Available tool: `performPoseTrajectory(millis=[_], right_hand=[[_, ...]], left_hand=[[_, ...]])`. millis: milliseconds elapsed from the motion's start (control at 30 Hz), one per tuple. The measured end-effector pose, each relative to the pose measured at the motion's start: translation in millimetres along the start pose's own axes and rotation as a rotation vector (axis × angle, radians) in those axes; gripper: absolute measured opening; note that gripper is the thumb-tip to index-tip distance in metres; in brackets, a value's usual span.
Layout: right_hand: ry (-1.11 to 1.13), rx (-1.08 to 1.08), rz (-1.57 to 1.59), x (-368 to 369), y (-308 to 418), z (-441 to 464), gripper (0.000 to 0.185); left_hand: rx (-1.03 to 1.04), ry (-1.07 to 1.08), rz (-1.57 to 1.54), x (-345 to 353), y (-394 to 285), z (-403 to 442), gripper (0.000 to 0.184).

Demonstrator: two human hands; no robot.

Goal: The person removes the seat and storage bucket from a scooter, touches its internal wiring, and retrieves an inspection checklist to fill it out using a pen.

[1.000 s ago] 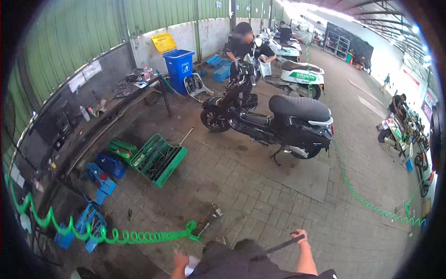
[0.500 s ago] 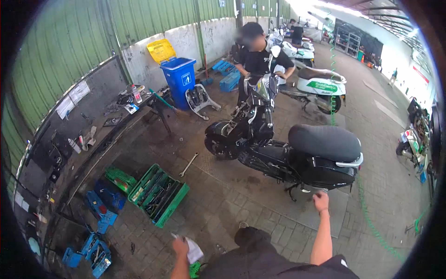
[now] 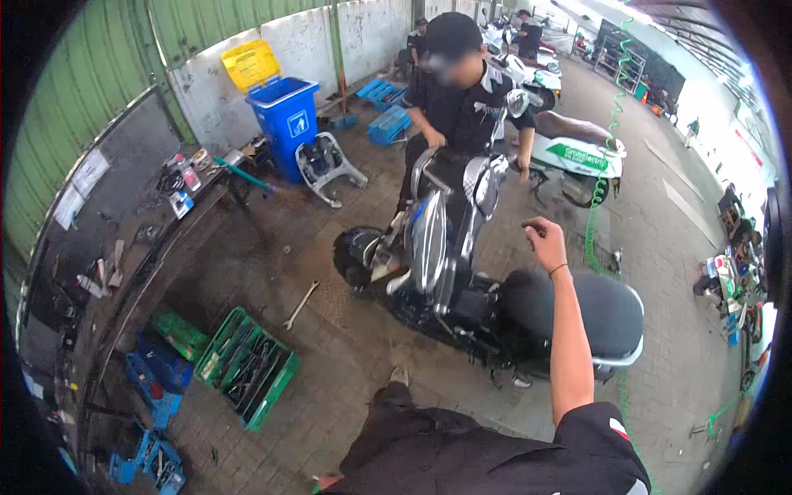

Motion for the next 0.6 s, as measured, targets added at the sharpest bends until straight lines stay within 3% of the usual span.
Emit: performPoseTrajectory(millis=[100, 133, 200, 267, 300, 333, 367, 433, 500, 567, 600], right_hand=[[0.010, -0.033, -0.092, 13, -5, 71, 0.019], [0.003, -0.072, 0.009, 16, -8, 92, 0.018], [-0.055, -0.083, -0.046, 18, -5, 134, 0.020], [-0.136, -0.168, -0.060, 21, -3, 178, 0.023], [-0.117, -0.171, -0.047, 32, -15, 214, 0.023], [-0.173, -0.268, -0.049, 39, -18, 248, 0.024], [-0.220, -0.353, -0.053, 46, -25, 272, 0.024], [-0.120, -0.239, 0.002, 70, -33, 336, 0.028], [0.101, 0.076, 0.251, 122, -88, 418, 0.030], [-0.021, -0.322, -0.101, 161, -107, 487, 0.034], [-0.055, -0.382, -0.166, 177, -125, 520, 0.039]], left_hand=[[0.081, -0.280, -0.078, -42, -113, 99, 0.032], [0.174, -0.308, -0.164, -100, -184, 100, 0.035], [0.312, -0.395, -0.391, -147, -260, 142, 0.027], [0.431, -0.718, -0.207, -199, -325, 146, 0.025], [0.459, -0.630, -0.327, -209, -344, 157, 0.024], [0.482, -0.544, -0.449, -217, -362, 165, 0.024], [0.469, -0.645, -0.348, -235, -380, 152, 0.023], [0.531, -0.619, -0.445, -255, -404, 130, 0.022], [0.450, -0.662, -0.623, -223, -383, 91, 0.026], [0.398, -0.721, -0.968, -168, -350, 29, 0.034], [0.201, -0.636, -0.736, -139, -333, -1, 0.040]])
Point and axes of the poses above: each hand's wrist, its own z-axis towards the middle knuckle, its own x-axis out of the palm, y = z × x, the point moved 10 cm from there along z, towards the middle knuckle, and after that the axes turned 10 degrees about x, right-handed, at the moved point
